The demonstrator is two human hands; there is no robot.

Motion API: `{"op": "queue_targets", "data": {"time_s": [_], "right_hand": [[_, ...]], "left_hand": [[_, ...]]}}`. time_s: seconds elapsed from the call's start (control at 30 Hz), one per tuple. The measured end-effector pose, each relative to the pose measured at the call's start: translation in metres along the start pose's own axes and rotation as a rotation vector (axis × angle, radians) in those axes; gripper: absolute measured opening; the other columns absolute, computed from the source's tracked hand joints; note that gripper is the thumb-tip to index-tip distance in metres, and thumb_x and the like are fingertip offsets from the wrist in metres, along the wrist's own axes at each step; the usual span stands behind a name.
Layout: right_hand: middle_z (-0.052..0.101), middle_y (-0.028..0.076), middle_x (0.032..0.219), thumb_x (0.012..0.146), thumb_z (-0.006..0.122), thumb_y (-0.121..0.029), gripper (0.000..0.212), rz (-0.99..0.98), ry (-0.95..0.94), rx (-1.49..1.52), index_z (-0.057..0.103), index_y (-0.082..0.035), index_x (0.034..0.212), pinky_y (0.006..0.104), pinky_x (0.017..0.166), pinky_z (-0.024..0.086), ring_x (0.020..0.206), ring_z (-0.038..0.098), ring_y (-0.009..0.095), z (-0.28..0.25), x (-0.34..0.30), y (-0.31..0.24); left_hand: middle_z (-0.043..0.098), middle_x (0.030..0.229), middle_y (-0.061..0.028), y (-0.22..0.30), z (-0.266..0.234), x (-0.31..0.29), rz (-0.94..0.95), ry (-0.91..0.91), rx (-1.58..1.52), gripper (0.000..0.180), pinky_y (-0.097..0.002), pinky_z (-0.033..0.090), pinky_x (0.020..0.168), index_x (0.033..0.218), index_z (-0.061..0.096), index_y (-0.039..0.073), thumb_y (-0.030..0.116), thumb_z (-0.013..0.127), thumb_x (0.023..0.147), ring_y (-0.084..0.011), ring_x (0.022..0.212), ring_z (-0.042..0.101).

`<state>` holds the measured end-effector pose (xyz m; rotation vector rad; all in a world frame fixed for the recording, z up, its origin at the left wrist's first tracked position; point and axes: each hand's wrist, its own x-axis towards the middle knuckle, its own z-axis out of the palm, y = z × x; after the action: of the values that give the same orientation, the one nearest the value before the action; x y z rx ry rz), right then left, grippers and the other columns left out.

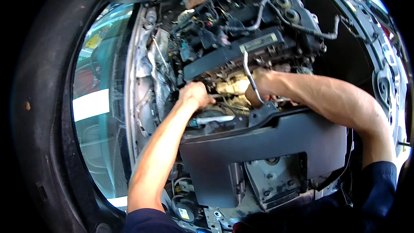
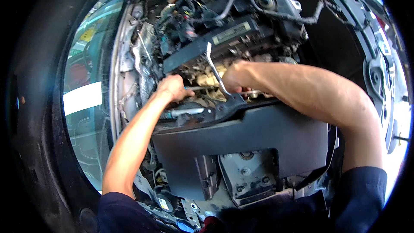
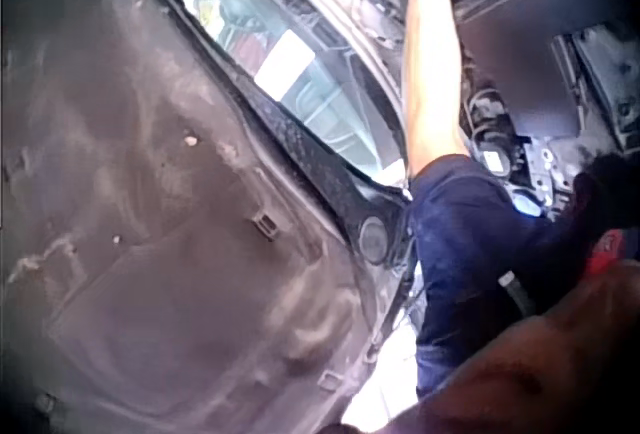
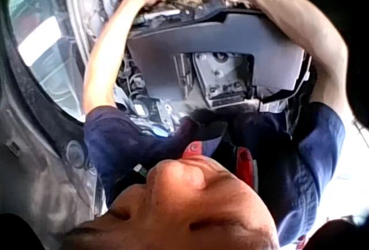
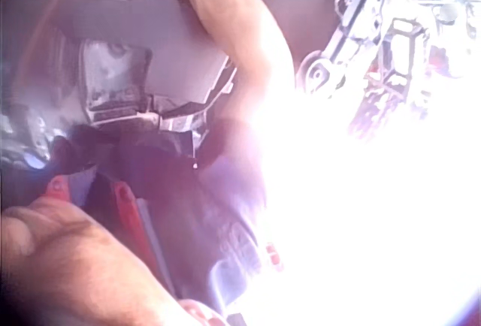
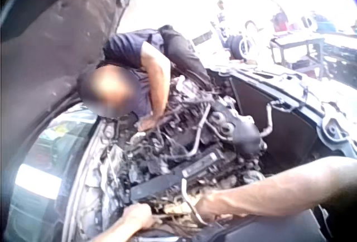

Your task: The person works under the hood of a car, repeatedly disconnecting and reconnecting a green electrical connector on the engine. They also remove and reposition a plastic engine cover while handling various hoses and wires.

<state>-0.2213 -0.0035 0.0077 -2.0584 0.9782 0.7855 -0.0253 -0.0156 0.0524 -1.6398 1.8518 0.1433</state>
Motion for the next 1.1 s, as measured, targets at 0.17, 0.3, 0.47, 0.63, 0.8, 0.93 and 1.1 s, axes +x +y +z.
{"op": "queue_targets", "data": {"time_s": [0.17,0.3,0.47,0.63,0.8,0.93,1.1], "right_hand": [[0.067,0.007,0.081,0.091,0.064,-0.028,0.029,-0.070,-0.059,-0.026,0.070,0.000,0.088,0.0307,0.059,0.054,0.068,0.063,0.018,0.002,-0.013,0.006],[0.069,0.010,0.085,0.087,0.065,-0.023,0.025,-0.146,-0.022,-0.048,0.073,-0.001,0.095,0.0339,0.061,0.053,0.074,0.066,0.021,-0.003,-0.014,-0.005],[0.071,0.007,0.083,0.088,0.061,-0.020,0.021,-0.176,-0.013,-0.104,0.073,-0.003,0.088,0.0377,0.067,0.051,0.072,0.064,0.020,0.000,-0.001,0.009],[0.072,0.004,0.092,0.090,0.058,-0.020,0.021,-0.089,0.000,-0.059,0.074,-0.008,0.096,0.0368,0.071,0.053,0.078,0.065,0.019,-0.009,-0.010,0.011],[0.070,0.006,0.089,0.086,0.062,-0.017,0.019,-0.098,0.007,-0.148,0.072,-0.006,0.097,0.0383,0.071,0.052,0.076,0.063,0.019,-0.004,-0.016,0.012],[0.070,0.010,0.091,0.083,0.063,-0.011,0.020,-0.037,0.036,-0.108,0.071,-0.005,0.101,0.0406,0.074,0.052,0.081,0.065,0.020,-0.004,-0.021,0.000],[0.072,0.009,0.089,0.075,0.066,-0.019,0.017,0.025,0.012,0.118,0.073,-0.008,0.085,0.0393,0.068,0.053,0.077,0.068,0.021,0.010,0.013,0.016]], "left_hand": [[0.072,0.108,-0.0158,0.014,0.017,0.017,-0.130,-0.471,-0.534,0.033,-0.0386,0.052,0.086,0.102,0.075,0.004,0.032,0.070,0.086,-0.0274,0.100,0.067],[0.072,0.102,-0.0125,0.045,0.057,0.012,0.167,-0.631,-0.413,0.037,-0.0402,0.051,0.081,0.105,0.074,0.000,0.028,0.073,0.081,-0.0209,0.091,0.066],[0.071,0.108,-0.0191,0.070,0.016,-0.005,0.200,-0.430,-0.130,0.038,-0.0376,0.052,0.084,0.106,0.072,-0.001,0.023,0.074,0.076,-0.0280,0.098,0.069],[0.070,0.111,-0.0217,0.046,0.011,-0.018,-0.112,-0.164,-0.332,0.037,-0.0393,0.054,0.085,0.105,0.072,-0.001,0.023,0.072,0.077,-0.0357,0.106,0.068],[0.072,0.099,-0.0222,0.046,0.005,-0.024,0.101,0.008,0.032,0.040,-0.0407,0.056,0.080,0.094,0.074,-0.002,0.037,0.073,0.083,-0.0361,0.095,0.070],[0.074,0.085,-0.0150,0.032,0.012,-0.021,0.259,0.073,0.255,0.043,-0.0379,0.055,0.070,0.085,0.076,0.004,0.046,0.071,0.084,-0.0274,0.082,0.073],[0.073,0.081,-0.0150,0.028,0.004,-0.010,0.304,0.168,0.349,0.042,-0.0382,0.056,0.070,0.081,0.076,0.005,0.046,0.071,0.084,-0.0292,0.078,0.072]]}}
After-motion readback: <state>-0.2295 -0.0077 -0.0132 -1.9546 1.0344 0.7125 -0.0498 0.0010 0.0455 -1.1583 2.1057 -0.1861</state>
